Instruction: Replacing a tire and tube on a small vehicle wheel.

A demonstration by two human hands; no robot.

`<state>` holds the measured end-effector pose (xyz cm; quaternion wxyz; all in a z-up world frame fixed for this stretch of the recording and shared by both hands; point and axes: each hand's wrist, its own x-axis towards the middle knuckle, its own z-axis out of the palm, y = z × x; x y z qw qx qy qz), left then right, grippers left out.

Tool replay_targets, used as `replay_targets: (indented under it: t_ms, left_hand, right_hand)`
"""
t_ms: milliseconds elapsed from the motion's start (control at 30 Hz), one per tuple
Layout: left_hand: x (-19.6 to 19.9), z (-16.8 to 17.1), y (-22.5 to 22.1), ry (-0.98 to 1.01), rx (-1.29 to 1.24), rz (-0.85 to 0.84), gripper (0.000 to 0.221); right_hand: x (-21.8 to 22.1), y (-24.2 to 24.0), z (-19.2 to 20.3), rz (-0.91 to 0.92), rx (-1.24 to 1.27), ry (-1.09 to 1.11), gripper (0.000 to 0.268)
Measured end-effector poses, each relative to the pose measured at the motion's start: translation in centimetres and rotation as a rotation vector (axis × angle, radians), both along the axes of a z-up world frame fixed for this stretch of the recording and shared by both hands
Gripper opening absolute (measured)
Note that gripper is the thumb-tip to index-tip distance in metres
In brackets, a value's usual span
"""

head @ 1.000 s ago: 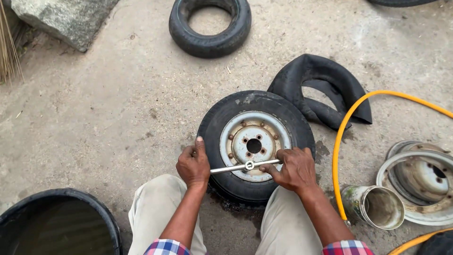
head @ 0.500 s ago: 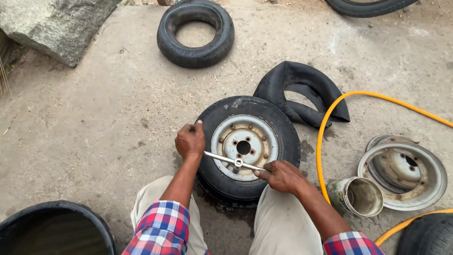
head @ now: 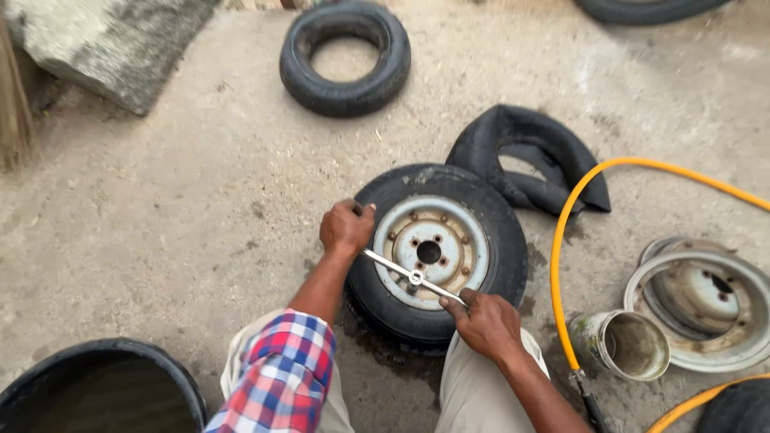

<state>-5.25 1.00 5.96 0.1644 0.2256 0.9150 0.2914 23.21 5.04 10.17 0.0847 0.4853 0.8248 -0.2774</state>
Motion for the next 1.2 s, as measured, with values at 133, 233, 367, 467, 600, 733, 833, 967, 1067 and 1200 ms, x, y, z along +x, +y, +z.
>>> replay_targets:
  t_ms: [133, 233, 367, 467, 600, 733, 833, 967, 1067, 1200]
  left_hand:
    - [0.4, -0.7, -2.2, 0.009, 0.07, 0.1, 0.037]
    - [3.5, -2.1, -8.1, -0.068, -0.09, -0.138, 0.048]
    - [6.9, -4.5, -11.9, -0.24, -0.008, -0.043, 0.066]
    - [5.8, -3.8, -11.3, -0.179, 0.15, -0.007, 0.054]
    - [4.5, -0.5, -11.5, -0.311, 0.288, 0.119, 0.043]
    - [1.7, 2.8, -18.8, -0.138, 0.342, 0.119, 0.048]
    - [1.3, 4.4, -26.1, -0.142, 0.569, 0.186, 0.033]
    - [1.6, 4.4, -35.4, -0.171, 0.786, 0.661, 0.02]
    - [3.4, 1.1, -39.7, -0.115, 0.856, 0.856, 0.017]
    - [6.4, 2.3, -42.7, 0.078, 0.679, 0.843, 0.018]
  right_hand:
    - [0.0, 2.2, -1.3, 0.137, 0.078, 0.188, 0.044]
    - [-1.5, 4.0, -0.4, 0.353, 0.206, 0.099, 0.031]
    - [-3.6, 6.6, -0.4, 0.696, 0.368, 0.173, 0.023]
    - [-5.2, 4.0, 1.3, 0.744, 0.244, 0.149, 0.053]
    - [-7.2, 0.8, 0.8, 0.711, 0.151, 0.174, 0.03]
    - [-8.8, 3.8, -0.6, 0.465, 0.167, 0.143, 0.024]
    - [-7.4, 5.1, 2.1, 0.164, 0.076, 0.285, 0.03]
    - [-8.3, 2.2, 3.8, 0.069, -0.002, 0.405, 0.031]
    - [-10.2, -2.3, -1.1, -0.078, -0.303, 0.514, 0.029]
    - [-15.6, -10.2, -10.0, -0.214, -0.683, 0.592, 0.028]
